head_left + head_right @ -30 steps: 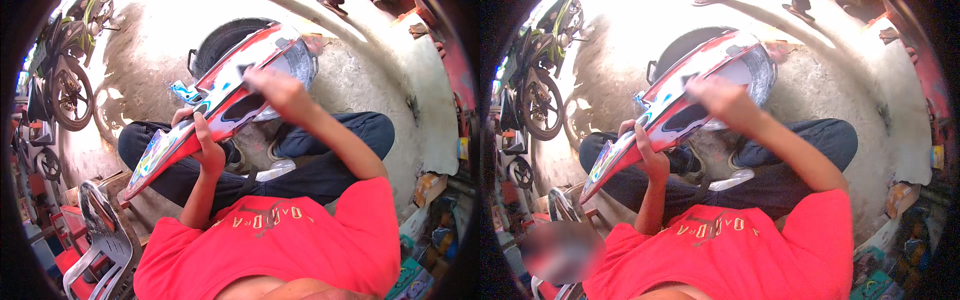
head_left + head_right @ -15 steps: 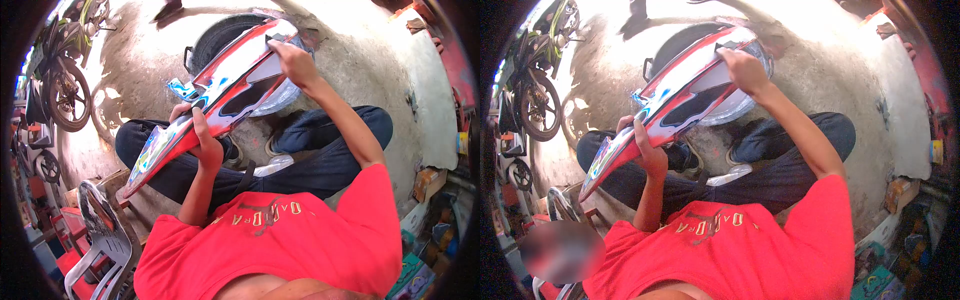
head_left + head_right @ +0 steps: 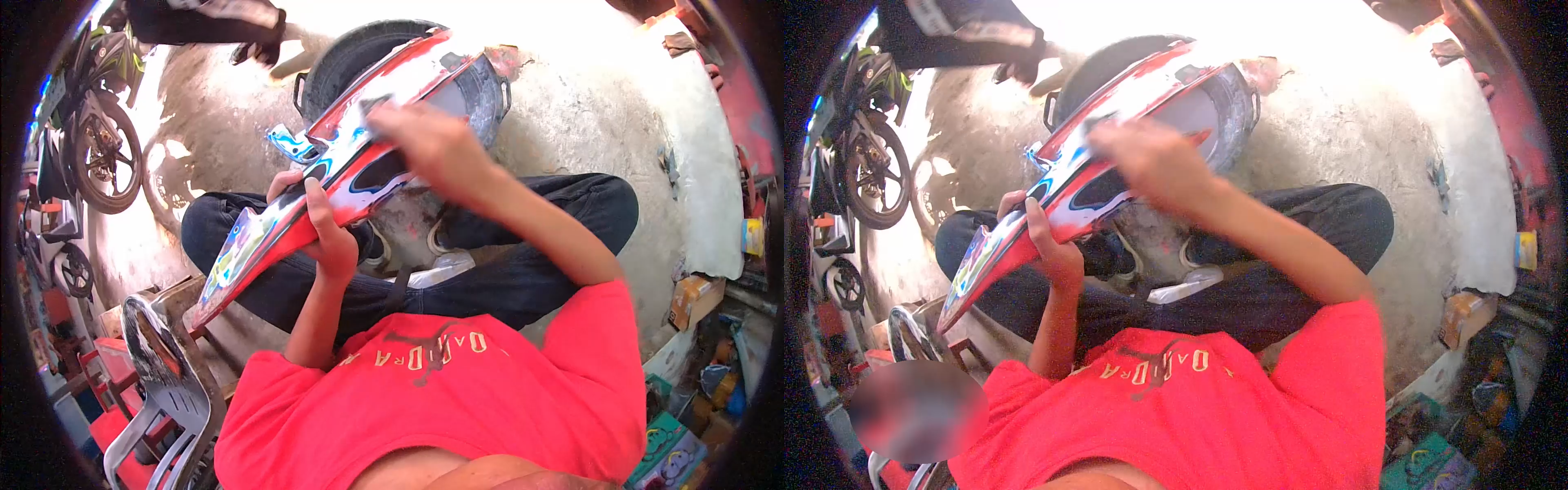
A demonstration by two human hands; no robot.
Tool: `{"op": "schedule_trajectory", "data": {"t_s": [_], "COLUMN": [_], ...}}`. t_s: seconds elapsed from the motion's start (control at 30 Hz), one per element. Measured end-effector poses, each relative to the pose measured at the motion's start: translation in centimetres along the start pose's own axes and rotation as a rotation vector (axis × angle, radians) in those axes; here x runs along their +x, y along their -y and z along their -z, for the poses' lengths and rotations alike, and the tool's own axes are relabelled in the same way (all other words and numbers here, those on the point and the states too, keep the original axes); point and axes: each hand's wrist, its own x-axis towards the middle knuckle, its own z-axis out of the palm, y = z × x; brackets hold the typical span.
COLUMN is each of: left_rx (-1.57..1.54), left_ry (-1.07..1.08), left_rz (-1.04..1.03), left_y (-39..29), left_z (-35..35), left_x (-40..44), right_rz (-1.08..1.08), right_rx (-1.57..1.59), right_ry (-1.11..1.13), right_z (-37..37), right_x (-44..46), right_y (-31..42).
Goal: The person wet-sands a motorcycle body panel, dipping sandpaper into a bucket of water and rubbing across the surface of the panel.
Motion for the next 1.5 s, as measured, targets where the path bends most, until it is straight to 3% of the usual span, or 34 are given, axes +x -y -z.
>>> {"op": "schedule_trajectory", "data": {"t_s": [0.07, 0.13, 0.27, 0.33, 0.4, 0.47, 0.57, 0.67, 0.8, 0.87, 0.93, 1.0, 1.1, 1.2, 1.3, 1.33, 1.4, 1.5], "left_rx": [-0.075, -0.094, -0.13, -0.162, -0.149, -0.162, -0.085, -0.022, -0.029, -0.138, -0.045, -0.07, -0.086, -0.143, -0.119, -0.105, -0.084, -0.079], "left_ry": [-0.008, -0.014, 0.006, 0.052, 0.076, 0.129, 0.191, 0.195, 0.165, 0.141, 0.147, 0.139, 0.123, 0.105, 0.109, 0.116, 0.12, 0.115], "left_rz": [0.098, 0.164, 0.172, 0.143, 0.087, 0.054, -0.004, 0.005, 0.02, 0.097, 0.014, 0.048, 0.019, 0.06, 0.08, 0.067, 0.059, -0.001], "left_y": [-0.8, -2.1, -3.2, -2.8, -2.5, -2.0, -2.2, -2.5, -1.6, -1.2, -2.3, -2.6, -1.7, -2.2, -2.4, -2.3, -2.3, -1.8], "left_z": [-0.3, -0.6, -1.0, -0.9, -0.9, -0.5, -0.3, -0.1, -0.1, -0.3, -0.5, -0.5, -0.4, -0.8, -0.6, -0.5, -0.3, -0.6], "left_x": [0.4, 0.8, 0.6, 0.4, 0.2, -0.1, -0.1, -0.2, -0.4, -0.7, 0.0, -0.2, -0.3, -0.3, -0.2, -0.3, -0.7, -0.4], "right_rz": [0.13, 0.069, -0.318, -0.234, 0.046, 0.185, 0.063, -0.341, 0.069, 0.087, 0.046, -0.283, -0.263, 0.11, 0.099, -0.018, -0.52, -0.236], "right_rx": [0.078, 0.049, -0.172, -0.069, 0.01, 0.098, -0.009, -0.12, 0.079, 0.109, 0.022, -0.165, -0.186, 0.079, 0.077, -0.061, -0.201, -0.158], "right_ry": [-0.019, 0.048, 0.137, 0.221, 0.036, 0.043, 0.021, 0.191, 0.035, 0.037, 0.033, 0.187, 0.199, 0.007, 0.01, 0.042, 0.33, 0.22], "right_z": [0.5, 0.4, 0.9, 1.1, 1.0, 1.9, 1.4, 1.1, 1.3, 1.6, 1.3, 0.6, 1.3, 1.2, 1.0, 0.5, 0.9, 1.5], "right_x": [0.8, 0.4, 0.5, 0.5, 1.2, 1.6, 1.0, 0.1, 1.3, 1.3, 1.0, -0.3, 0.4, 0.9, 0.5, -0.3, 0.2, 0.3], "right_y": [3.4, 0.4, -6.7, -5.0, 0.9, 3.8, -1.4, -6.5, 1.9, 1.7, -0.6, -5.8, -5.0, 2.4, -0.3, -2.9, -7.2, -4.2]}}
